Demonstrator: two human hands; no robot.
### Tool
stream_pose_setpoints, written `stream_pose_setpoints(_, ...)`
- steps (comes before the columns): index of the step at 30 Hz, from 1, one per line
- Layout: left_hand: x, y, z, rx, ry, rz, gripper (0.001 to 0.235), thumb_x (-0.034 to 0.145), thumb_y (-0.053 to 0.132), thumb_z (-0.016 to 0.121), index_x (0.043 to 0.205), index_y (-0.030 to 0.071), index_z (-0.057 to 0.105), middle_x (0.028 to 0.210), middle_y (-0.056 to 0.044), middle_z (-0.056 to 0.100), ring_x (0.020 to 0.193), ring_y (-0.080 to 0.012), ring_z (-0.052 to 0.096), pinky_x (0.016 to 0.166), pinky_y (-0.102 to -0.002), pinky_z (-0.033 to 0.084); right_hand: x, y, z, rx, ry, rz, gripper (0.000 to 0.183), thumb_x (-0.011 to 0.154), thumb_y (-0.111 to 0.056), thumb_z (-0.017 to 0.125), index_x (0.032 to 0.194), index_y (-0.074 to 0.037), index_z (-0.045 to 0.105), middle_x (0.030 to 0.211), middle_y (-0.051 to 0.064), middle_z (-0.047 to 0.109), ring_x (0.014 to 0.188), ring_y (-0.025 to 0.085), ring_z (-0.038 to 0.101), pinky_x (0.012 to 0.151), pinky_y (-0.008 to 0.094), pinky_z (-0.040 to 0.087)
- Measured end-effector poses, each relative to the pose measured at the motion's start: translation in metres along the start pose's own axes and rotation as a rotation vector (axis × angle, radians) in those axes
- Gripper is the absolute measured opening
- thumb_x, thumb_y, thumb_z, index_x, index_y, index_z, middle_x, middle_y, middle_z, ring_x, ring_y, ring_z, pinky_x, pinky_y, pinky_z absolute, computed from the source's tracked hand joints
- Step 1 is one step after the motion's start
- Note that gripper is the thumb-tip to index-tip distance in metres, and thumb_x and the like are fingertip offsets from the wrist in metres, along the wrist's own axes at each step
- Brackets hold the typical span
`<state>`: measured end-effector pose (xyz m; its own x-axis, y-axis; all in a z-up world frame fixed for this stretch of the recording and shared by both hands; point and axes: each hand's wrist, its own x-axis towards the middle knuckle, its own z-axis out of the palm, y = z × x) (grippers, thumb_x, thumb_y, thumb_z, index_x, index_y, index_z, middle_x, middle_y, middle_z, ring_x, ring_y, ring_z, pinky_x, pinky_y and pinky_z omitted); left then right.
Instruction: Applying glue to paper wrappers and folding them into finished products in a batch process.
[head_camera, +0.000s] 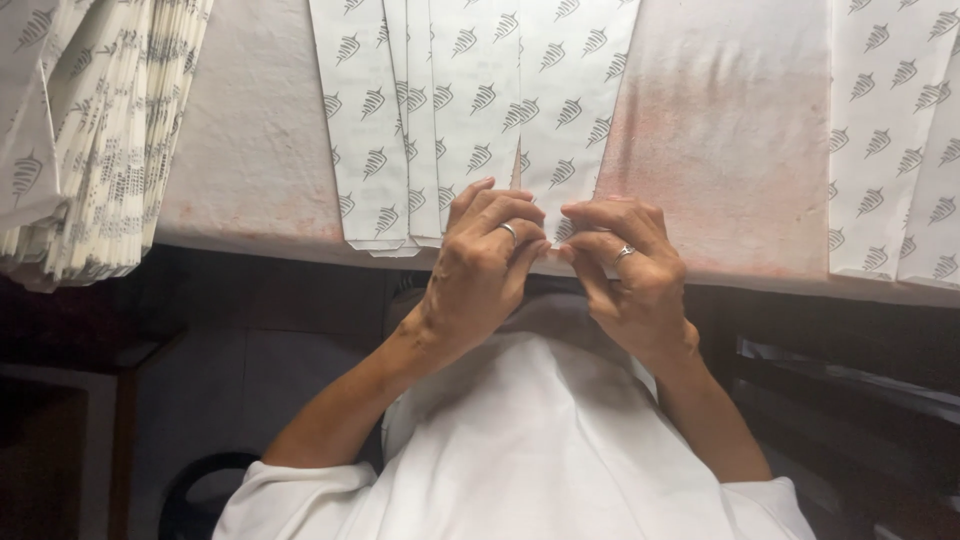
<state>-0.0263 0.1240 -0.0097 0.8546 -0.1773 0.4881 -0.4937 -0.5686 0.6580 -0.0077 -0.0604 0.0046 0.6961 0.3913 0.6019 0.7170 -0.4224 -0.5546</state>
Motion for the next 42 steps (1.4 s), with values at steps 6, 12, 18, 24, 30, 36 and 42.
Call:
stream_pose_setpoints(6,0.003,0.012,0.020,-0.012,-0.010,0.076,0.003,0.089,-0.001,0.074,0.087,-0.001,0.072,0.095,-0.010,0.068,0.114,-0.0288,0.066,0.115,-0.053,0.034,-0.006,0.000,-0.027,-0.083,-0.046,0.025,0.011,0.088,0.007,0.081,0.083,0.001,0.073,0.108,0.017,0.075,0.107,0.032,0.071,0.099,0.042,0.049)
stream_pose_setpoints(12,0.007,0.016,0.028,-0.041,-0.055,0.063,0.006,0.091,0.001,0.073,0.086,-0.002,0.072,0.098,-0.010,0.064,0.117,-0.0272,0.061,0.114,-0.050,0.033,-0.015,0.001,-0.036,-0.050,-0.024,0.141,0.009,0.089,0.006,0.081,0.085,0.002,0.073,0.106,0.016,0.073,0.108,0.032,0.070,0.099,0.042,0.053)
stream_pose_setpoints(18,0.010,0.017,0.027,-0.042,-0.077,0.023,0.008,0.090,0.002,0.072,0.083,-0.001,0.070,0.094,-0.007,0.059,0.110,-0.0230,0.059,0.101,-0.043,0.039,-0.016,-0.003,-0.033,-0.025,0.021,0.228,0.012,0.089,0.004,0.083,0.083,0.004,0.073,0.105,0.017,0.072,0.109,0.033,0.071,0.093,0.040,0.057)
stream_pose_setpoints(24,0.010,0.016,0.030,-0.031,-0.040,0.032,0.007,0.091,0.002,0.072,0.086,-0.001,0.069,0.094,-0.008,0.059,0.108,-0.0238,0.059,0.095,-0.041,0.040,-0.014,-0.003,-0.032,-0.012,0.035,0.254,0.014,0.088,0.004,0.084,0.081,0.005,0.072,0.103,0.018,0.071,0.107,0.034,0.072,0.090,0.040,0.059)
stream_pose_setpoints(30,0.013,0.021,0.027,-0.062,-0.068,-0.039,0.006,0.089,0.003,0.074,0.088,0.000,0.069,0.095,-0.008,0.057,0.105,-0.0248,0.056,0.089,-0.041,0.037,-0.012,-0.004,-0.035,0.018,0.039,0.307,0.012,0.085,0.007,0.085,0.082,0.006,0.073,0.102,0.019,0.071,0.109,0.035,0.072,0.088,0.039,0.060)
stream_pose_setpoints(36,0.016,0.017,0.023,-0.209,-0.130,-0.151,0.010,0.086,-0.008,0.068,0.092,0.000,0.071,0.097,-0.008,0.061,0.109,-0.0274,0.059,0.094,-0.042,0.038,-0.010,0.002,-0.047,0.080,-0.005,0.368,0.011,0.080,0.008,0.084,0.085,0.003,0.076,0.101,0.016,0.074,0.109,0.032,0.073,0.090,0.037,0.060)
stream_pose_setpoints(42,0.016,0.020,0.022,-0.020,-0.232,0.002,0.037,0.090,-0.010,0.062,0.126,-0.002,0.071,0.147,-0.024,0.056,0.144,-0.0428,0.041,0.115,-0.055,0.034,-0.010,0.003,-0.050,0.126,0.027,0.362,0.016,0.078,0.012,0.081,0.090,0.001,0.077,0.104,0.014,0.075,0.110,0.031,0.073,0.089,0.038,0.060)
